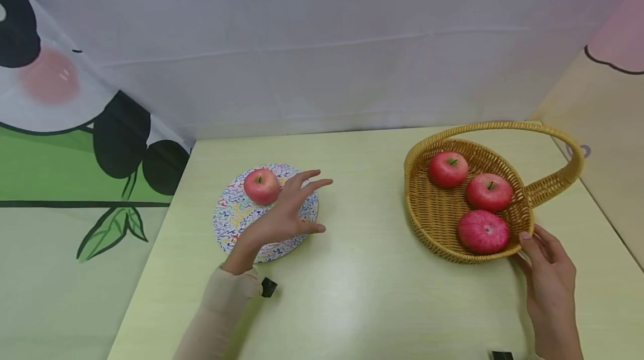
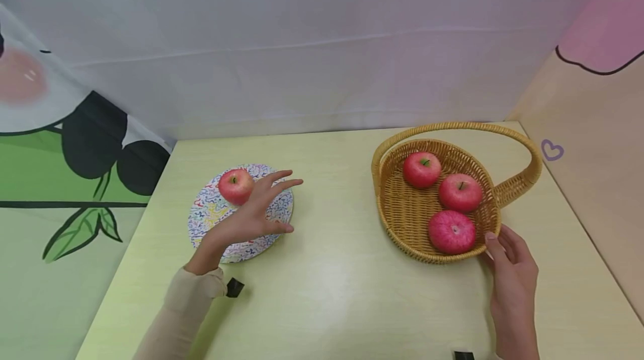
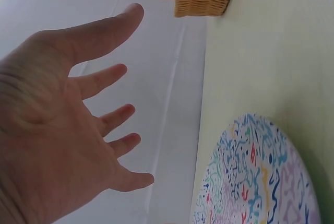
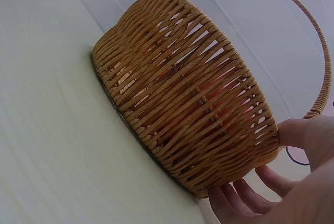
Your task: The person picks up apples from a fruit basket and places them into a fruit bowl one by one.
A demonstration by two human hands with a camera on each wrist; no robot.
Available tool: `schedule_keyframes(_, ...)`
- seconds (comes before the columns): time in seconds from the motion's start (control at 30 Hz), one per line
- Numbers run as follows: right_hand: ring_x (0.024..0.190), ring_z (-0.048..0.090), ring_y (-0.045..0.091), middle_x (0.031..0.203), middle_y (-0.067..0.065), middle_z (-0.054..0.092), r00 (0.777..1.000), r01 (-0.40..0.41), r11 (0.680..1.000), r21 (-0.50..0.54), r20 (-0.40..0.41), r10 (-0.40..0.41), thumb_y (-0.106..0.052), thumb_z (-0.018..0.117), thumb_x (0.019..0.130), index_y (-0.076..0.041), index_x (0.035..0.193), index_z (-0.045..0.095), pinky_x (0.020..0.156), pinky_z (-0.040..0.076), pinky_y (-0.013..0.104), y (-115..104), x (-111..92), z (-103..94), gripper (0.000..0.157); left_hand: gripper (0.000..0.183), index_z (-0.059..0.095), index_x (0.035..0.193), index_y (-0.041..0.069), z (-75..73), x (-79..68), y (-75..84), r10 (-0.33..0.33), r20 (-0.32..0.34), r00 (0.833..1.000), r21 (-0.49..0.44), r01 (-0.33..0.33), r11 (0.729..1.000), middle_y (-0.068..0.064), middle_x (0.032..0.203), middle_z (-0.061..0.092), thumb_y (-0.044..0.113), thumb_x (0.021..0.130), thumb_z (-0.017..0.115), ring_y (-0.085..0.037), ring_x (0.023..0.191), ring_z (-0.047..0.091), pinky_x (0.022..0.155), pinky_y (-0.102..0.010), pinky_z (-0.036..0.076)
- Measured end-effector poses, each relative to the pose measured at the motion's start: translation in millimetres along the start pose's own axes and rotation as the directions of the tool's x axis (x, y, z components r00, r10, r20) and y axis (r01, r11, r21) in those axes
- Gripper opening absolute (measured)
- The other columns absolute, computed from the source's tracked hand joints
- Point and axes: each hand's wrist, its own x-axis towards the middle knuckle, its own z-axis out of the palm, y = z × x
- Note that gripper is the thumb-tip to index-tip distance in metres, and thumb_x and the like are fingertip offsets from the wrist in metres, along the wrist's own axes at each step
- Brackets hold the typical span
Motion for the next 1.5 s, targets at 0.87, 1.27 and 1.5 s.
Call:
schedule_keyframes(0.87,0.093,0.070,0.005,0.102,-0.005,0.076,1.000,0.011,1.000,0.025,0.006,-0.011,-0.002,0.067,0.099,-0.015,0.126,0.071,0.071,0.060,0.020,3.7,1.0,-1.6,0.030,0.054,0.062,0.144,0.020,49.1,30.7,34.4,0.282,-0.124,0.951,-0.042,-0.289,0.956,-0.002,0.156,0.053,0.016,0.092,0.079,-0.021,0.157,0.037,0.127,-0.069,0.016)
schedule_keyframes(1.27,0.092,0.069,0.006,0.100,-0.004,0.075,1.000,0.019,1.000,0.022,0.012,-0.020,-0.002,0.067,0.099,-0.014,0.127,0.071,0.071,0.060,0.021,4.2,1.8,-1.1,0.030,0.045,0.065,0.139,0.017,58.9,41.4,49.7,0.357,-0.154,0.922,-0.045,-0.367,0.929,0.002,0.144,0.066,0.016,0.095,0.077,-0.013,0.138,0.058,0.116,-0.036,0.046)
schedule_keyframes(1.5,0.094,0.070,0.005,0.101,-0.005,0.077,1.000,0.016,0.999,0.028,0.014,-0.017,-0.002,0.067,0.099,-0.014,0.126,0.071,0.072,0.060,0.020,2.2,1.1,0.0,0.030,0.045,0.067,0.137,0.020,62.8,47.4,60.1,0.311,-0.167,0.936,-0.107,-0.331,0.938,0.006,0.135,0.070,0.017,0.094,0.079,-0.010,0.122,0.066,0.099,-0.027,0.055)
